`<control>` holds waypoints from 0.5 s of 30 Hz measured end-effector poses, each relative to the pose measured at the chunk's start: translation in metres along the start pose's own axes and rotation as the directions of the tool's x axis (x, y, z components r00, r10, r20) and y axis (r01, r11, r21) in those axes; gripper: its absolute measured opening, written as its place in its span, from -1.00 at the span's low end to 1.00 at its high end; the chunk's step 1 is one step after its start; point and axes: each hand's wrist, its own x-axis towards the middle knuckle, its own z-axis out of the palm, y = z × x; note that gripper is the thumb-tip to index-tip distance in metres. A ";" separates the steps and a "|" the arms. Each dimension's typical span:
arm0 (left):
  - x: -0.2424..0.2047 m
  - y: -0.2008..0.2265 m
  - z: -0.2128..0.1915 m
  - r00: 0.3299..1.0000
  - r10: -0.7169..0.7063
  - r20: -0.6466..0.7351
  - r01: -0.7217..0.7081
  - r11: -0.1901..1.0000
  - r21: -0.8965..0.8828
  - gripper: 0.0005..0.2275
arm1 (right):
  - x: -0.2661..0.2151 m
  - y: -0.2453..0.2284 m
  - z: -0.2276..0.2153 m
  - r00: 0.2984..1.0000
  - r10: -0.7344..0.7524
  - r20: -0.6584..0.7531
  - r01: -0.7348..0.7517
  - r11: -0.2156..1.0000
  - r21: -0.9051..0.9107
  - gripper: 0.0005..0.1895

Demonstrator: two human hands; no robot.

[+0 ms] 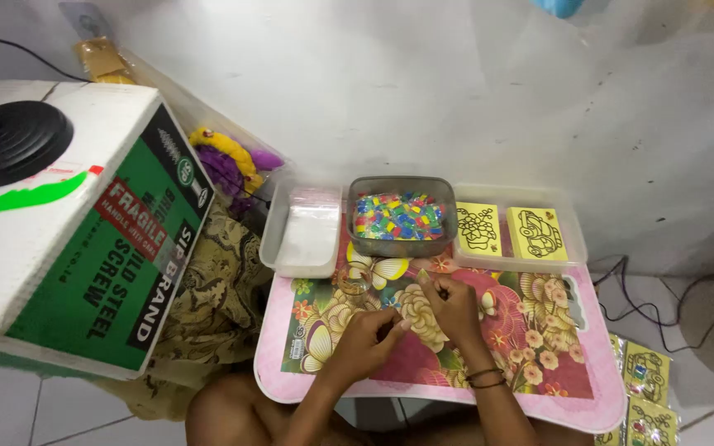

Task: Packaging small colorful stickers and illustrated cards into plastic bags.

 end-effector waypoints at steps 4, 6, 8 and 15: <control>0.009 0.017 -0.030 0.989 0.145 0.006 -0.145 0.989 0.010 -0.77 | -0.005 -0.007 -0.002 0.998 -0.013 0.058 0.013 1.000 -0.001 -0.54; 0.016 0.031 -0.051 0.991 0.134 -0.016 -0.134 0.991 0.005 -0.79 | -0.007 -0.003 -0.005 0.996 -0.066 0.056 0.070 0.996 -0.064 -0.57; 0.025 0.036 -0.070 0.992 0.095 -0.082 -0.092 0.995 0.043 -0.80 | -0.007 -0.001 -0.006 0.995 -0.071 0.064 0.075 0.995 -0.064 -0.56; 0.072 0.004 -0.136 0.970 0.003 -0.244 0.047 0.979 0.199 -0.79 | -0.008 0.005 -0.008 0.998 -0.027 0.053 0.027 1.000 0.003 -0.53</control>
